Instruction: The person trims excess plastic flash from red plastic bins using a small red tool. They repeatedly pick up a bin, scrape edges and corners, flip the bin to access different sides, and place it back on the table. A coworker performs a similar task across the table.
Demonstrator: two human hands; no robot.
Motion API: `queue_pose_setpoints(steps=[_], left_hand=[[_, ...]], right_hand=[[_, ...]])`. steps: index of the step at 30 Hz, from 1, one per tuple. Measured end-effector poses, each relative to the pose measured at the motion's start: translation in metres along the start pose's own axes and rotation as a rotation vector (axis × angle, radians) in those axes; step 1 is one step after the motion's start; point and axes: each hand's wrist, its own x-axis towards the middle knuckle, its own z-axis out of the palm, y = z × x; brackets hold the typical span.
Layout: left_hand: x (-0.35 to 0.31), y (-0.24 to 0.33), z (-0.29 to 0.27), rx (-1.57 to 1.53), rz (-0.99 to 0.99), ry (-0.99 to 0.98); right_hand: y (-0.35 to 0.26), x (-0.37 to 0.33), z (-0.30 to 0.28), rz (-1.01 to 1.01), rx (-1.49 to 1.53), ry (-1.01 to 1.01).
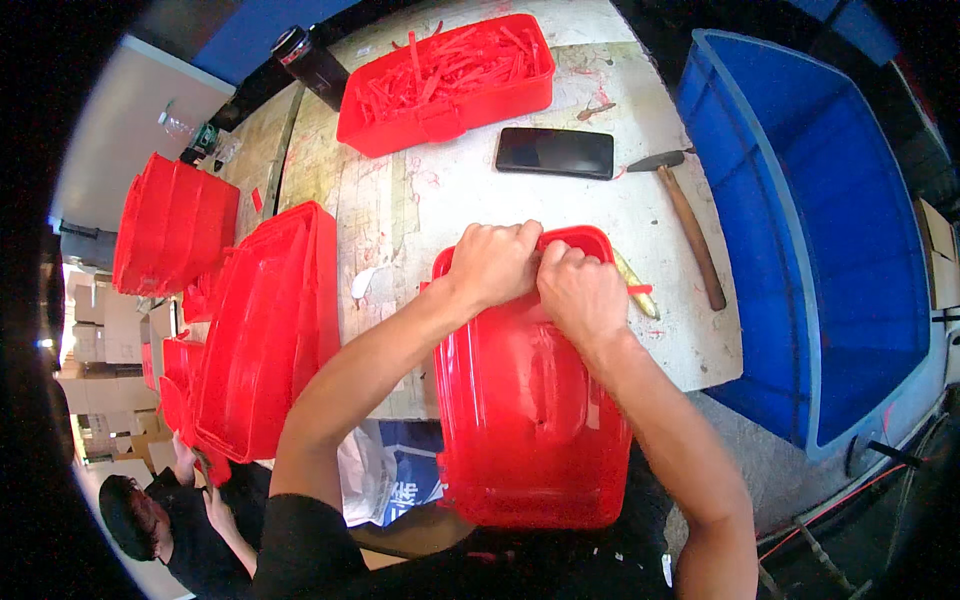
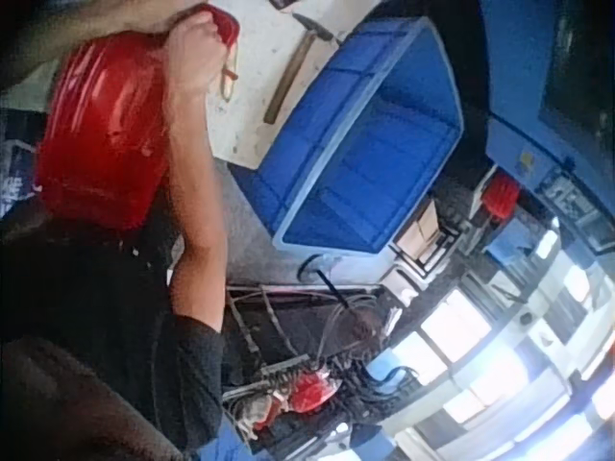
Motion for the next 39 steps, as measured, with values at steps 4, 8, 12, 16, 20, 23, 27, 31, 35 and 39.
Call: queue_pose_setpoints(steps=[4,8,12,16,20,23,27,31,35,39], left_hand=[[0.000,-0.003,0.003,0.009,0.018,0.081],[-0.002,-0.003,0.003,0.008,0.033,0.095],[-0.005,-0.001,0.002,0.024,0.013,0.075],[-0.004,-0.002,0.001,-0.013,0.057,0.125],[-0.002,0.000,0.003,-0.012,0.006,0.092],[0.000,0.001,0.000,-0.030,0.006,-0.030],[0.008,0.000,-0.015,-0.013,0.015,-0.063],[0.009,-0.008,-0.038,-0.060,-0.051,-0.189],[0.011,-0.021,-0.045,-0.232,-0.082,-0.236],[0.008,-0.040,-0.036,-0.557,-0.044,-0.159]], right_hand=[[0.004,0.006,-0.002,-0.060,-0.030,-0.005],[0.012,0.012,-0.005,-0.119,0.001,-0.033],[0.015,0.017,-0.012,-0.135,0.032,-0.067],[0.019,0.028,-0.022,-0.135,0.067,-0.226],[0.021,0.034,-0.024,-0.113,0.103,-0.215],[0.020,0.031,-0.023,-0.031,0.143,-0.348],[0.029,0.033,-0.035,-0.102,0.109,-0.267],[0.055,0.038,-0.068,-0.166,0.168,-0.182],[0.053,0.037,-0.079,-0.020,0.524,-0.272],[0.029,0.015,-0.057,0.189,1.140,-0.141]])
